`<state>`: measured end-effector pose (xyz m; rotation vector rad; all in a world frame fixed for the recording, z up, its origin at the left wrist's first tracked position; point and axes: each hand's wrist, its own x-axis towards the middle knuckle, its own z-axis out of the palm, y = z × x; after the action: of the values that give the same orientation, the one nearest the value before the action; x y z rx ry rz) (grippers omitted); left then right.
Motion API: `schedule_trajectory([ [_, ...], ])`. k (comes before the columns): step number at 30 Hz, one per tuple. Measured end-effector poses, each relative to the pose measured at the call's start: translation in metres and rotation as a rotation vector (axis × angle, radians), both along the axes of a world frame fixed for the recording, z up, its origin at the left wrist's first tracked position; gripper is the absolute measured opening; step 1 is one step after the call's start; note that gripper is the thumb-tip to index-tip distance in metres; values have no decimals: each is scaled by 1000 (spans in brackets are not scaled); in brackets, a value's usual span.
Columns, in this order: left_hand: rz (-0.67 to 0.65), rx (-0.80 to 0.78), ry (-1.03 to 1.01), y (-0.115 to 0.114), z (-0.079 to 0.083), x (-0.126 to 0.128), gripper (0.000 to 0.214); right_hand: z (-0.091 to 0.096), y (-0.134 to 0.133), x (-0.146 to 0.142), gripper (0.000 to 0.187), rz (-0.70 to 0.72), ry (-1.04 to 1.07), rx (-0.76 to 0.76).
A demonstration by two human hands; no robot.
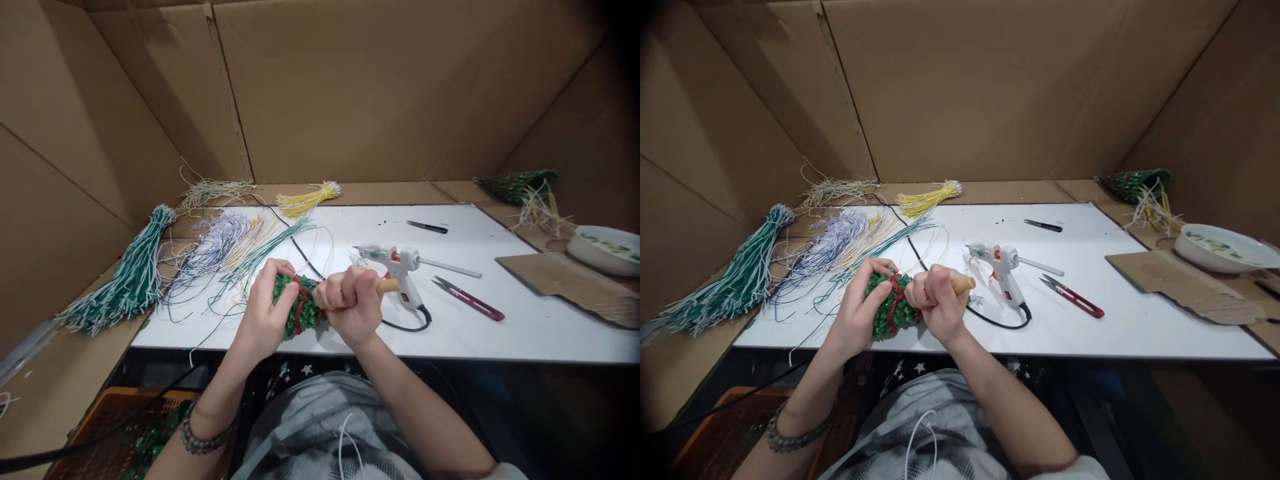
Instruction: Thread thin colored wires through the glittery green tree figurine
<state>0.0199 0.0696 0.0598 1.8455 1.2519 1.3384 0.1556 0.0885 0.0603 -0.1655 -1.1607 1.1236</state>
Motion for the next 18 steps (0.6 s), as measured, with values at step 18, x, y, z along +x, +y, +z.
schedule_trajectory([
  [18,45,10,16,3,1,2,3,-20,5,-2,58,-99,-78,30],
])
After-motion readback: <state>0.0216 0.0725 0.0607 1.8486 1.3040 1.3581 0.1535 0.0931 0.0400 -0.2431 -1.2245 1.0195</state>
